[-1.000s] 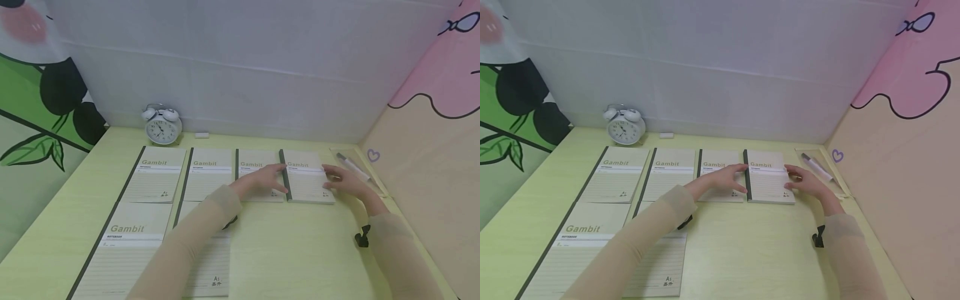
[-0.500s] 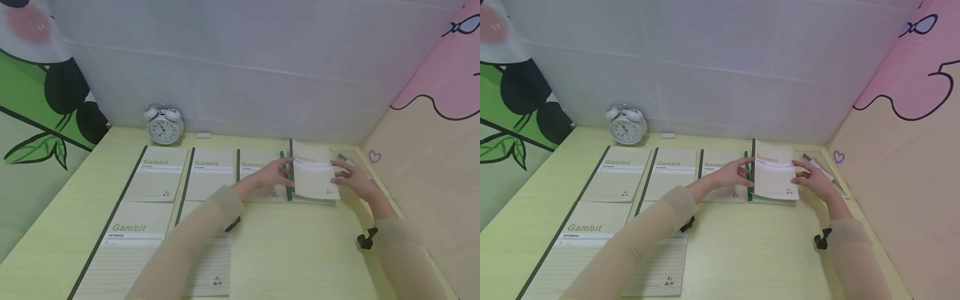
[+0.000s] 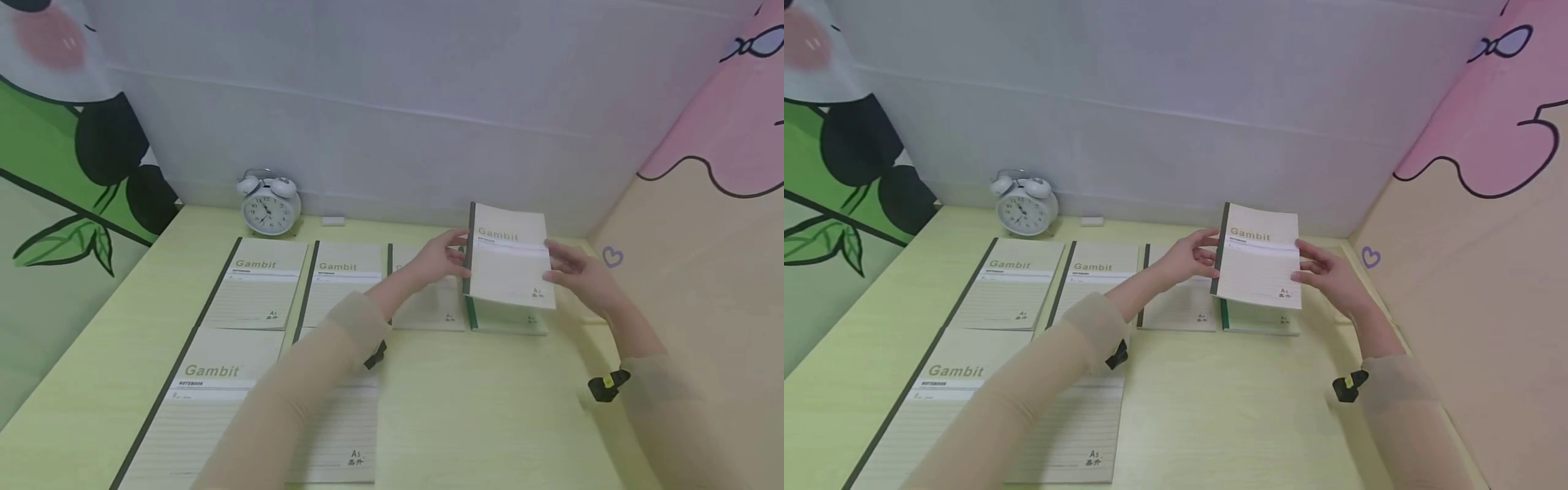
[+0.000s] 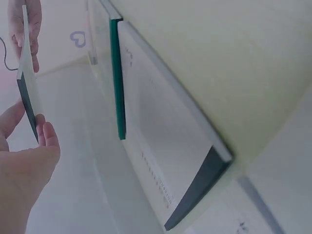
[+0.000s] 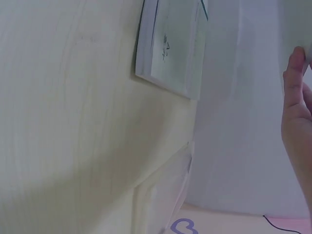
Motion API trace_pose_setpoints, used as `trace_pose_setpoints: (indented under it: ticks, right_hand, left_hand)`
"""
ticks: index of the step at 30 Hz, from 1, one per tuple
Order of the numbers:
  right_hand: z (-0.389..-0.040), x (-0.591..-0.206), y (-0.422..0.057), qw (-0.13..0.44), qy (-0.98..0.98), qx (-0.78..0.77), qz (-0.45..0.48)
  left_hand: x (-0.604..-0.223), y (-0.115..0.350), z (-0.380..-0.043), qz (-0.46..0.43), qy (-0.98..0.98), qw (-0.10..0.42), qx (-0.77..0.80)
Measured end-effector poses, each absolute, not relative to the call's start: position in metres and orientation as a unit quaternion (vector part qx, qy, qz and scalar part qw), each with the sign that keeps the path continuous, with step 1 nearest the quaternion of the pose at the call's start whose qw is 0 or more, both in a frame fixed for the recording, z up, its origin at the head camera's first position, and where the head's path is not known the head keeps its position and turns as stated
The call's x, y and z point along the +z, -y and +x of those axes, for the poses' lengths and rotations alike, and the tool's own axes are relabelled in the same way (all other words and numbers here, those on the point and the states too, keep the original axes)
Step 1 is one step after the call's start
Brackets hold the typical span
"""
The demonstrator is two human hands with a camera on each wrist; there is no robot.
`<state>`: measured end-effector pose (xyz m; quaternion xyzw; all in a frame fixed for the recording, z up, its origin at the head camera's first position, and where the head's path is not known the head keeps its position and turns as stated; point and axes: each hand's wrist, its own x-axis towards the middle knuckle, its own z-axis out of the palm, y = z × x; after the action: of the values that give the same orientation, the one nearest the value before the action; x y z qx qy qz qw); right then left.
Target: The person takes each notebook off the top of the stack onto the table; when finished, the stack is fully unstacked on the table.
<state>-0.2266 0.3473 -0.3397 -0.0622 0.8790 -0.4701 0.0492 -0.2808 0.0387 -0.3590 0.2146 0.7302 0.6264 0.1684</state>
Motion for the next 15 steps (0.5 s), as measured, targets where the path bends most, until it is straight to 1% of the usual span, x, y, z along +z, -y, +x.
trace_pose_setpoints:
  ticks: [8, 15]
  right_hand:
    - [-0.221, -0.318, -0.327, 0.055, -0.841, -0.531, -0.087]
    - [-0.214, -0.304, -0.311, 0.052, -0.813, -0.569, -0.114]
  left_hand:
    - [-0.336, -0.021, -0.281, 0.233, -0.750, 0.158, 0.598]
    - [-0.313, 0.000, -0.270, 0.253, -0.792, 0.135, 0.539]
